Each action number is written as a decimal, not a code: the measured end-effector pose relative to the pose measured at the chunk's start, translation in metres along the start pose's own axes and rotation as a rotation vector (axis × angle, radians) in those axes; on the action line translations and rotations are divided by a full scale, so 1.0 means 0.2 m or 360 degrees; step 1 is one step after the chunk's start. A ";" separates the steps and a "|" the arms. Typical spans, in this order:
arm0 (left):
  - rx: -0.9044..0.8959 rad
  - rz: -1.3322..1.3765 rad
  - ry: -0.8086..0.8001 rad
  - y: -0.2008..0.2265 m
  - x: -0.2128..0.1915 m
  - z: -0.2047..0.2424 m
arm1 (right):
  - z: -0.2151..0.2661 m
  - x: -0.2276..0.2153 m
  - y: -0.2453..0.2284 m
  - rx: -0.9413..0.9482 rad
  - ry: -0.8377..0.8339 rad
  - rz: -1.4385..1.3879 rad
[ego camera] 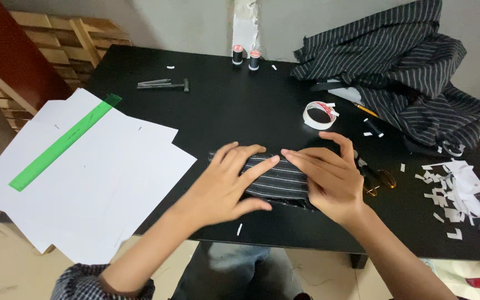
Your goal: Assembling and trimming a small striped fabric pouch using scissors on a workbench
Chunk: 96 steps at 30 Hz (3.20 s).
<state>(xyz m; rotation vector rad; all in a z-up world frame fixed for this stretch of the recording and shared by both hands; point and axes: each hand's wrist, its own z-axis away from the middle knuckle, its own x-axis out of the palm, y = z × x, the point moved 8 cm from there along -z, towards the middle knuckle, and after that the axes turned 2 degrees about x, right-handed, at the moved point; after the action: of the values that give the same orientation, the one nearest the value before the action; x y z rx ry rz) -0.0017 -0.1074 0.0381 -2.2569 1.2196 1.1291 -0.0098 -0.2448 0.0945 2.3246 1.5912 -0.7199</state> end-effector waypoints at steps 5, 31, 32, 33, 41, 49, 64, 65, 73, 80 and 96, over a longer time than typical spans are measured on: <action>-0.0318 0.0600 0.0192 -0.02 -0.04 -0.01 | -0.05 -0.01 -0.01 0.0074 0.0049 -0.0031; -0.0194 0.0128 0.1066 0.21 -0.24 -0.04 | -0.07 -0.05 -0.32 -0.0334 0.0427 0.0923; -0.0194 0.0127 0.1064 0.20 -0.24 -0.03 | -0.08 -0.05 -0.32 -0.0332 0.0429 0.0922; -0.0150 0.0211 0.1039 0.19 -0.22 -0.01 | -0.07 -0.06 -0.34 -0.0429 0.0493 0.0920; 0.0026 0.0378 0.1168 0.23 -0.30 -0.01 | -0.09 -0.08 -0.43 -0.0550 0.0509 0.0981; 0.0184 0.0023 0.1092 0.28 -0.36 -0.06 | -0.06 -0.10 -0.44 -0.0743 0.0578 0.0936; -0.0304 -0.0070 0.0990 -0.16 -0.36 0.16 | 0.30 -0.53 0.30 0.0733 0.0409 0.0967; -0.0280 -0.0049 0.0995 -0.17 -0.35 0.14 | 0.38 -0.58 0.36 0.0738 0.0420 0.0997; -0.0277 -0.0183 0.1168 -0.22 -0.12 0.10 | 1.03 -0.59 0.76 0.1496 -0.0073 0.0651; 0.0095 -0.0388 0.1253 -0.27 0.14 0.11 | 1.13 -0.47 0.83 0.1465 -0.0583 0.0898; -0.0178 -0.0203 0.0256 -0.29 0.38 -0.02 | 1.07 -0.30 0.65 0.0469 -0.1361 0.1566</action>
<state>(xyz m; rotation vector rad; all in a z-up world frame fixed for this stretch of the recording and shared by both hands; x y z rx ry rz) 0.0715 -0.1183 -0.0236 -2.5127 1.0758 1.0082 0.0365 -0.4402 -0.0667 2.0847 -0.0410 -1.3965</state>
